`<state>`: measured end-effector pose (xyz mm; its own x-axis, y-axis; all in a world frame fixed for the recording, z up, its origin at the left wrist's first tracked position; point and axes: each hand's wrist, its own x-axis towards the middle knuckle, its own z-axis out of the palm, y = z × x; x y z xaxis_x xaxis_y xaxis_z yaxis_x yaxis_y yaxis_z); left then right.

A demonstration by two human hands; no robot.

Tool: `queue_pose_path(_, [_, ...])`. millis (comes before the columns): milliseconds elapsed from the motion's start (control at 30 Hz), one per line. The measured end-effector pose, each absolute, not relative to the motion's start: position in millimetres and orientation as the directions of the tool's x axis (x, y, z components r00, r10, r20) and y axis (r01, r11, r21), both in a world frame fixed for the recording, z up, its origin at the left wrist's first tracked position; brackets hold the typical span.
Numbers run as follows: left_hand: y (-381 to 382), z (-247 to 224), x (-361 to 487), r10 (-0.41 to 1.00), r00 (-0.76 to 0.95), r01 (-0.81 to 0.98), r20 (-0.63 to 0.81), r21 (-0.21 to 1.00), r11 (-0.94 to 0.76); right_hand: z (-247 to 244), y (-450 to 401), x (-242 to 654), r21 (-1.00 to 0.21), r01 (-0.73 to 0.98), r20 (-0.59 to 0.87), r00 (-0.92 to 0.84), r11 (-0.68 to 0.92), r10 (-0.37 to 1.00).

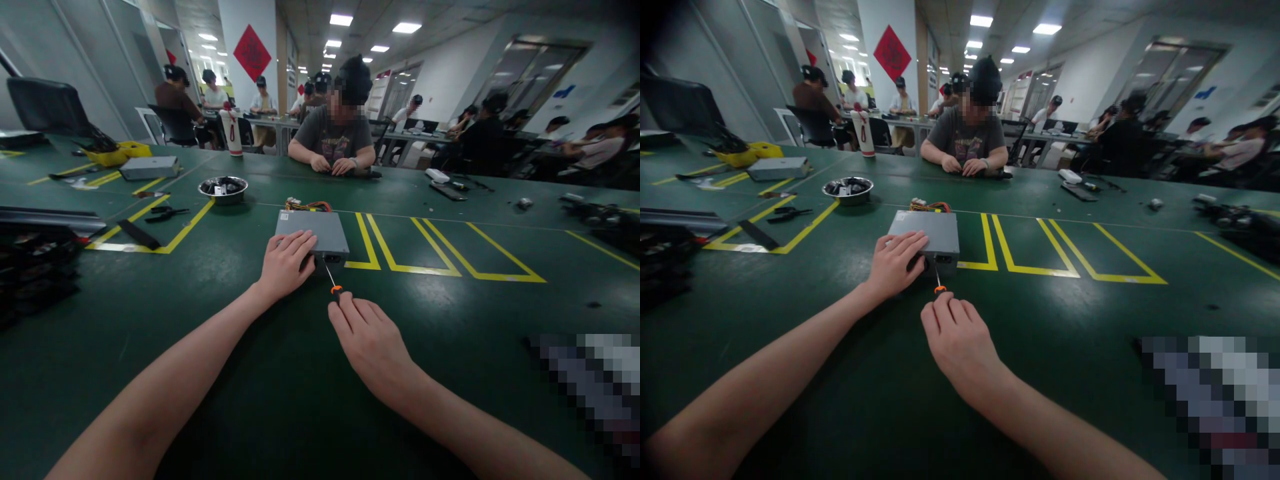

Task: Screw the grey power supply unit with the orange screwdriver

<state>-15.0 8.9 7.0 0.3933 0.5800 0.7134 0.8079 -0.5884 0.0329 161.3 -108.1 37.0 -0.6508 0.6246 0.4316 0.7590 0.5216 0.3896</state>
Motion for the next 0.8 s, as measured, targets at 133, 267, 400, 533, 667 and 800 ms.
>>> queue_pose_path(133, [9, 7, -15, 0.583, 0.387, 0.807, 0.714, 0.044, -0.589, 39, -111, 159, 0.425, 0.732, 0.41, -0.681, 0.533, 0.607])
queue_pose_path(267, [9, 7, -14, 0.584, 0.386, 0.806, 0.715, 0.048, -0.59, 45, -111, 163, 0.39, 0.742, 0.424, -0.67, 0.545, 0.609])
queue_pose_path(400, [9, 7, -15, 0.589, 0.386, 0.811, 0.71, 0.044, -0.584, 48, -107, 165, 0.263, 0.805, 0.465, -0.588, 0.531, 0.662])
queue_pose_path(533, [9, 7, -15, 0.587, 0.395, 0.811, 0.706, 0.032, -0.584, 48, -106, 163, 0.218, 0.864, 0.516, -0.497, 0.454, 0.697])
queue_pose_path(667, [10, 7, -15, 0.585, 0.395, 0.813, 0.709, 0.026, -0.581, 49, -111, 162, 0.286, 0.83, 0.489, -0.556, 0.479, 0.672])
queue_pose_path(800, [10, 7, -16, 0.579, 0.399, 0.813, 0.711, 0.017, -0.582, 51, -114, 162, 0.372, 0.777, 0.481, -0.629, 0.508, 0.61])
